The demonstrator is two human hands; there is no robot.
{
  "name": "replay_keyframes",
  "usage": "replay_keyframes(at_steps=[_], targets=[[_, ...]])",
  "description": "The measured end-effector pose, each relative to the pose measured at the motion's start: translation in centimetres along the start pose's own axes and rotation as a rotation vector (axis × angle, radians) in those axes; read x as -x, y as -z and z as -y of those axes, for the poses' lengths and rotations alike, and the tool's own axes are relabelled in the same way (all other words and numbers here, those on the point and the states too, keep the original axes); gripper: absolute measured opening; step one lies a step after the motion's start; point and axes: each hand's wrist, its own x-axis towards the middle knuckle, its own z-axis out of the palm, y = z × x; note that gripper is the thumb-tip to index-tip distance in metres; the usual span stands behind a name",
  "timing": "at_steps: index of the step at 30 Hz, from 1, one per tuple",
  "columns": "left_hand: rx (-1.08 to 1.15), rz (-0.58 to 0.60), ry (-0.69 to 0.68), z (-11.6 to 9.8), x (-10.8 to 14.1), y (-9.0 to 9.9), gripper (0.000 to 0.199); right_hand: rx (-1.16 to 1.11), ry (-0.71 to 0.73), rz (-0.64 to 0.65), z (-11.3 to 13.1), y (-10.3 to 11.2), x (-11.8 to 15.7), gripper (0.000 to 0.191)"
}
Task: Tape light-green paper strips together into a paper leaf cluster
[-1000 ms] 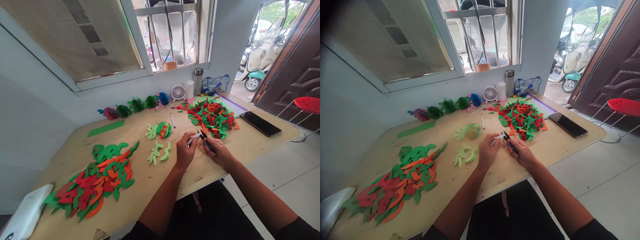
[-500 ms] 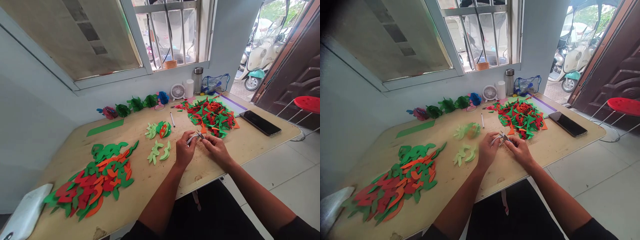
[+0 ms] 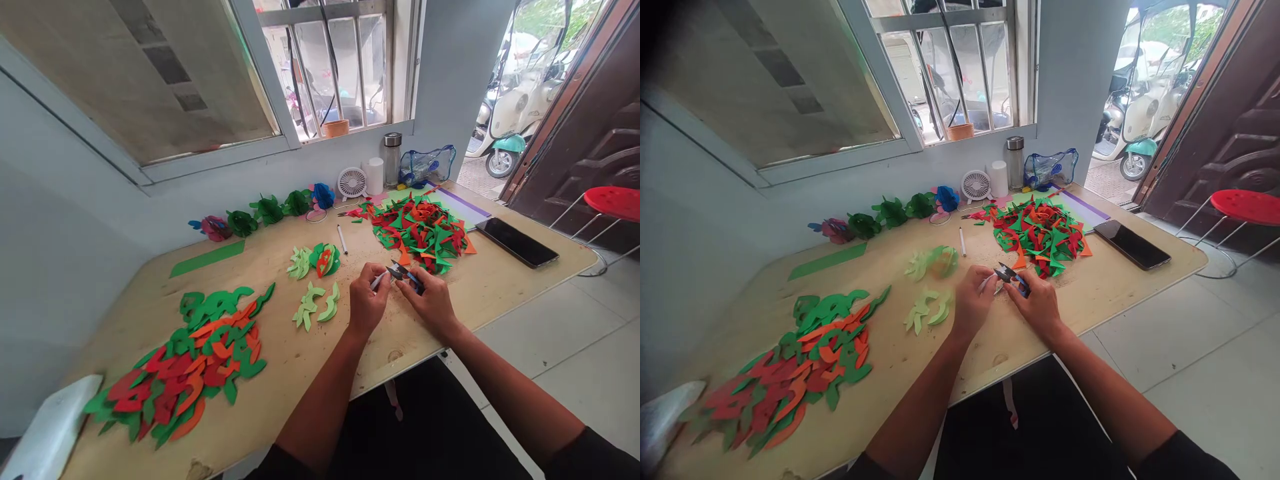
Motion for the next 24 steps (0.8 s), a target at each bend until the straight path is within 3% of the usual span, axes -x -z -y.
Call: replay_keyframes(at_steps=[6, 14, 24], targets=[[-0.037, -0.008, -0.019, 0.17, 0.07, -0.07, 0.009, 0.106, 0.061, -0.054, -0.22, -0.38, 0.23, 0.025], [-0.296, -0.134, -0.365, 0.03, 0.07, 0.09, 0.012, 0.133, 0.091, -0.076, -0.33, -0.64, 0.42, 0.027], [-0.411, -0.147, -0.467, 0.37, 0.04, -0.14, 0.012, 0.118, 0.117, -0.100, -0.56, -0.84, 0.42, 0.027]])
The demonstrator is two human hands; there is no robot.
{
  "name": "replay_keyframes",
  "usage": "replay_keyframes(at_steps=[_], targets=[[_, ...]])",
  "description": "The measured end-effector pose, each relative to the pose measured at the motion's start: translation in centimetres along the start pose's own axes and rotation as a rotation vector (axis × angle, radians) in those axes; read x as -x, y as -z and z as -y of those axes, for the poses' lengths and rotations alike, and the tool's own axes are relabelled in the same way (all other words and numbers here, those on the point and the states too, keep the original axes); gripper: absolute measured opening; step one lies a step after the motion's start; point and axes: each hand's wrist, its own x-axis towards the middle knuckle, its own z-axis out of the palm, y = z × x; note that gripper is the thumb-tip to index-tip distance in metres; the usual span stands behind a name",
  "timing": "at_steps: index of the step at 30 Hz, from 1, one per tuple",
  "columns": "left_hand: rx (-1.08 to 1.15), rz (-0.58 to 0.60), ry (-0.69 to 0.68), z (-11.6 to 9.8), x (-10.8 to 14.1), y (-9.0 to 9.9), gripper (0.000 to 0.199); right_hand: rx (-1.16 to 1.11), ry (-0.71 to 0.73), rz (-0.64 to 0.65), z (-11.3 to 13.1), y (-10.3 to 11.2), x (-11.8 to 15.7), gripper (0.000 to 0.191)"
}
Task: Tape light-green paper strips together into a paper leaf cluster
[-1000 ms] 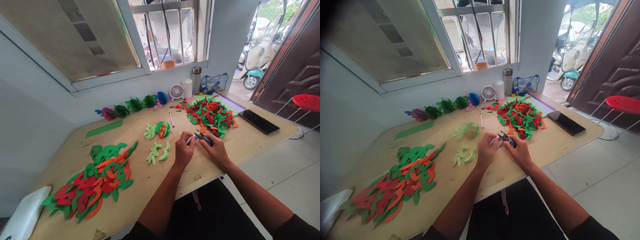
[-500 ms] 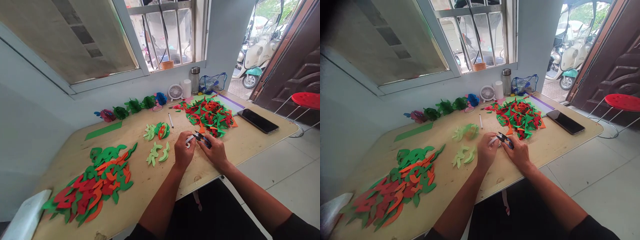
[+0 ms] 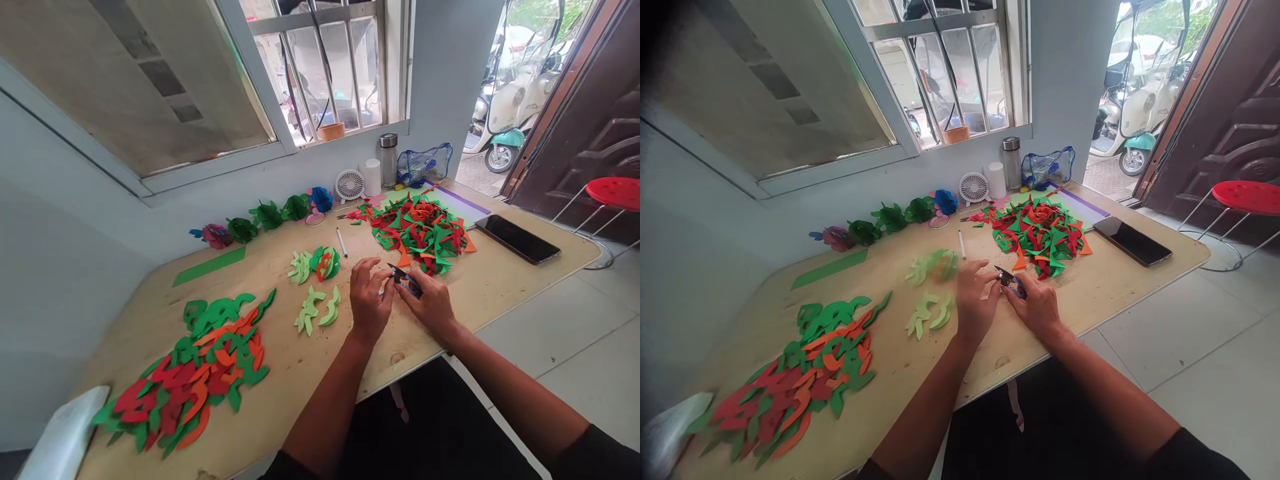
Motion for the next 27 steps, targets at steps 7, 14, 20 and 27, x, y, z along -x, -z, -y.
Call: replay_keyframes(at_steps=[7, 14, 20, 27], targets=[[0.002, -0.005, 0.000, 0.08, -0.03, -0.10, 0.008, 0.023, 0.040, -0.011, -0.01, -0.01, -0.04, 0.026], [0.032, 0.012, 0.017, 0.09, -0.01, -0.18, 0.005, 0.037, 0.030, -0.004, -0.02, -0.02, -0.07, 0.028], [0.051, 0.020, 0.043, 0.22, 0.26, -0.28, 0.009, 0.013, 0.017, -0.013, -0.14, -0.15, -0.09, 0.029], [-0.024, 0.084, -0.033, 0.54, -0.03, 0.32, 0.011, 0.020, 0.016, -0.003, -0.05, -0.16, -0.04, 0.028]])
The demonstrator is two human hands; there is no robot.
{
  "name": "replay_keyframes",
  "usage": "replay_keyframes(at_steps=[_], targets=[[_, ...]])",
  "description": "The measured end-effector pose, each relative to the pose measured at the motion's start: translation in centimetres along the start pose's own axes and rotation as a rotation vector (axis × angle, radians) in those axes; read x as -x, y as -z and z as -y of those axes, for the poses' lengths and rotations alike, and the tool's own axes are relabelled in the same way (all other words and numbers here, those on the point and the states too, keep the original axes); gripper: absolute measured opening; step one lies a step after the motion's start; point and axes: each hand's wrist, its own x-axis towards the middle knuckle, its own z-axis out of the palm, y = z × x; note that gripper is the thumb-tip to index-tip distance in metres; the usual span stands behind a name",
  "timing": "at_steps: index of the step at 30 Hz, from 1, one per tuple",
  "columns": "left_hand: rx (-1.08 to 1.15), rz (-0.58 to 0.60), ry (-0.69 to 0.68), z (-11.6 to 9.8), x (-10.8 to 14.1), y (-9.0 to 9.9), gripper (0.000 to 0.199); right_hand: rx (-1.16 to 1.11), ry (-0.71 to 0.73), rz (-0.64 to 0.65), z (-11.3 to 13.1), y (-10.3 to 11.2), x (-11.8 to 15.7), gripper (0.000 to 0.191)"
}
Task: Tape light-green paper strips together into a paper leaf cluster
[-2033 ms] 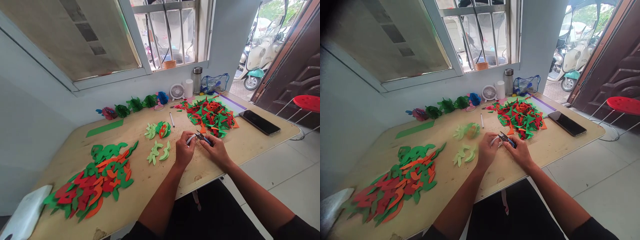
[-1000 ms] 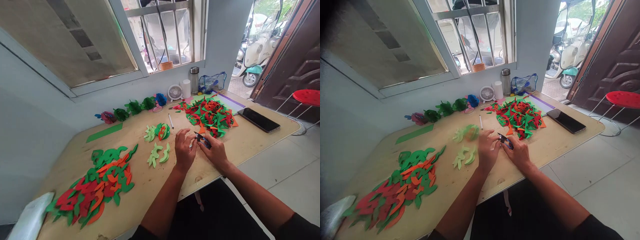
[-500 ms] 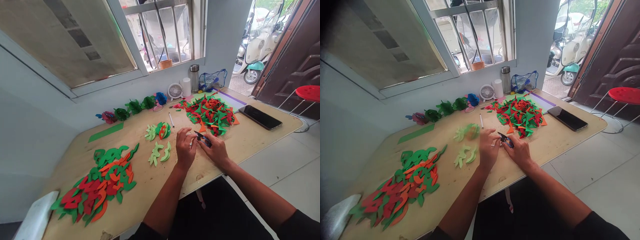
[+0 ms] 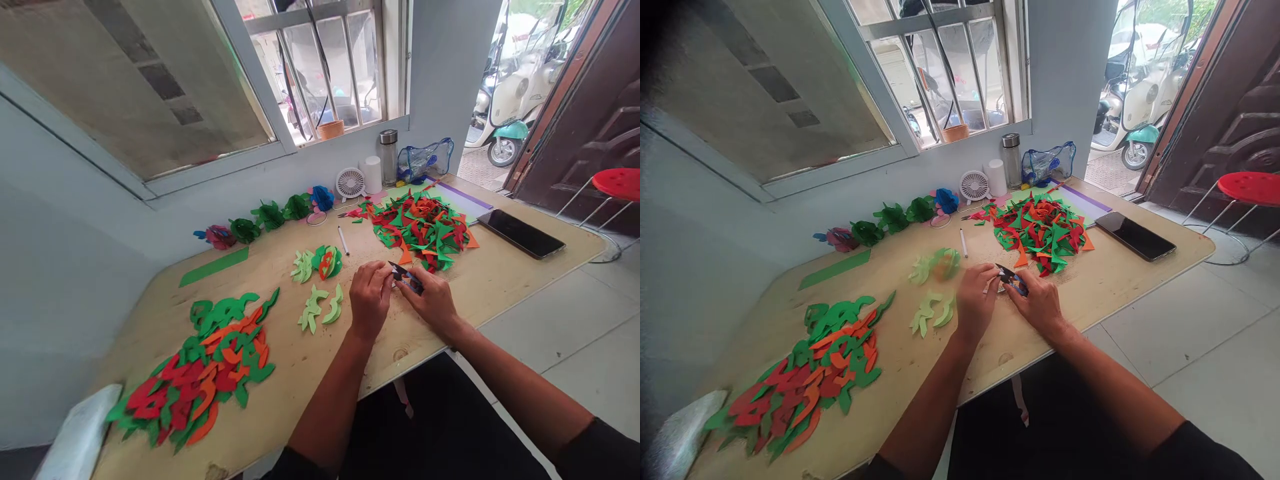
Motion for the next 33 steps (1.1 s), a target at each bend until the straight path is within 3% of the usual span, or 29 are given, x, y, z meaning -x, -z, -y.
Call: replay_keyframes(at_steps=[8, 27, 33], targets=[[-0.068, 0.100, -0.059, 0.29, -0.27, 0.52, 0.012, -0.010, -0.004, 0.020, -0.06, 0.11, -0.05, 0.028], [0.028, 0.046, -0.004, -0.06, 0.12, 0.12, 0.012, -0.034, -0.039, 0.007, 0.11, 0.23, 0.02, 0.028], [-0.068, 0.029, -0.038, 0.03, 0.08, 0.17, 0.010, -0.009, -0.029, 0.006, 0.13, 0.16, 0.13, 0.029]])
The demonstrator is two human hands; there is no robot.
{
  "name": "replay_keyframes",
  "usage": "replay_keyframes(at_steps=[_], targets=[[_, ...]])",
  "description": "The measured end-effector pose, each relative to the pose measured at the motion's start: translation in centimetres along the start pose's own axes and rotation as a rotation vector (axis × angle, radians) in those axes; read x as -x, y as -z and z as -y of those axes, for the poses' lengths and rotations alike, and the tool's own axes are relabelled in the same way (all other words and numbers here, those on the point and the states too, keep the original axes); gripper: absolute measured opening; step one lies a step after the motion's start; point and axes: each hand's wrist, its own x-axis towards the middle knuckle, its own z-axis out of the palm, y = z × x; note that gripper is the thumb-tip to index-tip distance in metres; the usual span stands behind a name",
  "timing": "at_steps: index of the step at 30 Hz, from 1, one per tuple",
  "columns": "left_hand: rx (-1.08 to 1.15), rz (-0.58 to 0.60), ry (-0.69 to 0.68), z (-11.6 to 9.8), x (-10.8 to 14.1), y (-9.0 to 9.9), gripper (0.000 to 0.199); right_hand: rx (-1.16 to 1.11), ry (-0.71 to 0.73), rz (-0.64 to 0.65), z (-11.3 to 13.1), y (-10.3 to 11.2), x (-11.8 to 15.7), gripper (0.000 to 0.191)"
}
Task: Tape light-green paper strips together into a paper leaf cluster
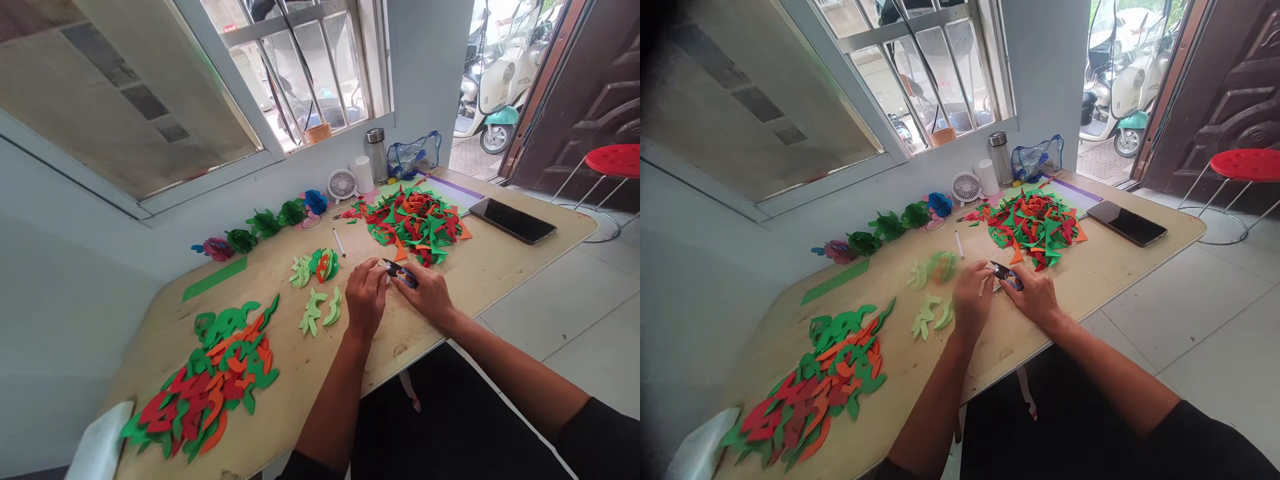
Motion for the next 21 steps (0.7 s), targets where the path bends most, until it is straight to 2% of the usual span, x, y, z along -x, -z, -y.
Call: replay_keyframes(at_steps=[12, 21], targets=[[-0.165, -0.005, -0.110, -0.42, -0.44, 0.42, 0.010, 0.041, 0.051, -0.006, -0.10, -0.27, 0.07, 0.026], [-0.120, 0.011, -0.043, -0.60, -0.35, 0.25, 0.011, 0.048, 0.057, -0.021, -0.09, -0.41, 0.14, 0.025]])
